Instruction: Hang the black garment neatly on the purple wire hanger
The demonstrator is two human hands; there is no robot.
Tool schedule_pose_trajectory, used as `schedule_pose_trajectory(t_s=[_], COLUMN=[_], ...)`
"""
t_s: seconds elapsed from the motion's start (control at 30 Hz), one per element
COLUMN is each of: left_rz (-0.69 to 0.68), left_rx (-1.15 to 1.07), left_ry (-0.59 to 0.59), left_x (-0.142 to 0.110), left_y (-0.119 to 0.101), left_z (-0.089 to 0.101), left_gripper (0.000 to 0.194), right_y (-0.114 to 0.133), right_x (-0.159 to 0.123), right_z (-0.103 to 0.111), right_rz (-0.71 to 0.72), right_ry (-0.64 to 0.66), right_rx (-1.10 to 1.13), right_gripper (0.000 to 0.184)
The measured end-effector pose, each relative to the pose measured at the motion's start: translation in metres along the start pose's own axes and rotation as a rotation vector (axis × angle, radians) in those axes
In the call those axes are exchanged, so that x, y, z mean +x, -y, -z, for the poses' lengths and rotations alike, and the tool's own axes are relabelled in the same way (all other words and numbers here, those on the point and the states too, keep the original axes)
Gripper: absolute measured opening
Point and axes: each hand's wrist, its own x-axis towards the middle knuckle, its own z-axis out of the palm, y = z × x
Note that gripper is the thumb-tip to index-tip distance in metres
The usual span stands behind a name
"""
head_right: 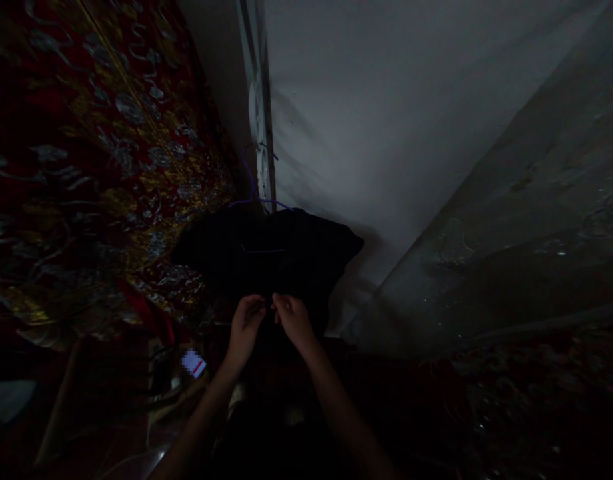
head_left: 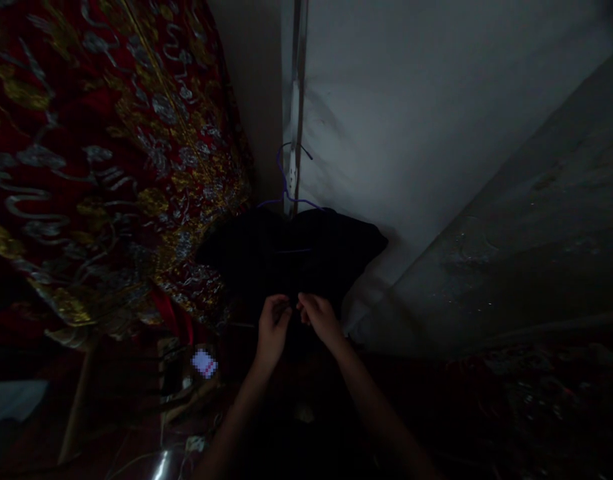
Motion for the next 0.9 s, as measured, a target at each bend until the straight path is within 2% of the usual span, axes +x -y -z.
schedule_pose_trajectory(t_s=[0.13,0.27,0.37,0.47,0.6,0.73,0.83,0.9], left_rz=[0.024,0.037,-0.003,-0.053,-0.135,-0.182,-0.214,-0.224], left_rx=[0.01,0.066,0.172,0.271,0.344,0.422,0.398,0.366], left_ry=[0.032,0.098,0.136,0.179,0.266,0.328,0.428,0.453], left_x=[0.008,0.014,0.026,0.038,0.045,0.047,0.051,0.053], left_y=[0.009,0.014,0.016,0.018,0.019,0.021,0.023,0.023], left_z=[0.015,0.028,0.036,0.038,0.031,0.023,0.022,0.022], left_gripper=[0.021,0.023,0.025,0.027,0.026,0.029,0.018,0.01], right_y=[0.002,-0.004,-0.016,-0.026,-0.03,-0.028,-0.026,-0.023], right_x=[0.048,0.068,0.059,0.038,0.014,0.006,0.004,0.001], right_z=[-0.014,-0.024,-0.026,-0.029,-0.035,-0.036,-0.035,-0.035], right_rz=[0.011,-0.053,-0.083,-0.09,-0.086,-0.109,-0.124,-0.112], right_ry=[-0.162,-0.284,-0.348,-0.334,-0.313,-0.3,-0.287,-0.285], right_rx=[-0.273,-0.306,-0.269,-0.204,-0.091,0.017,0.04,0.058], right_gripper=[0.046,0.029,0.02,0.02,0.025,0.031,0.036,0.04])
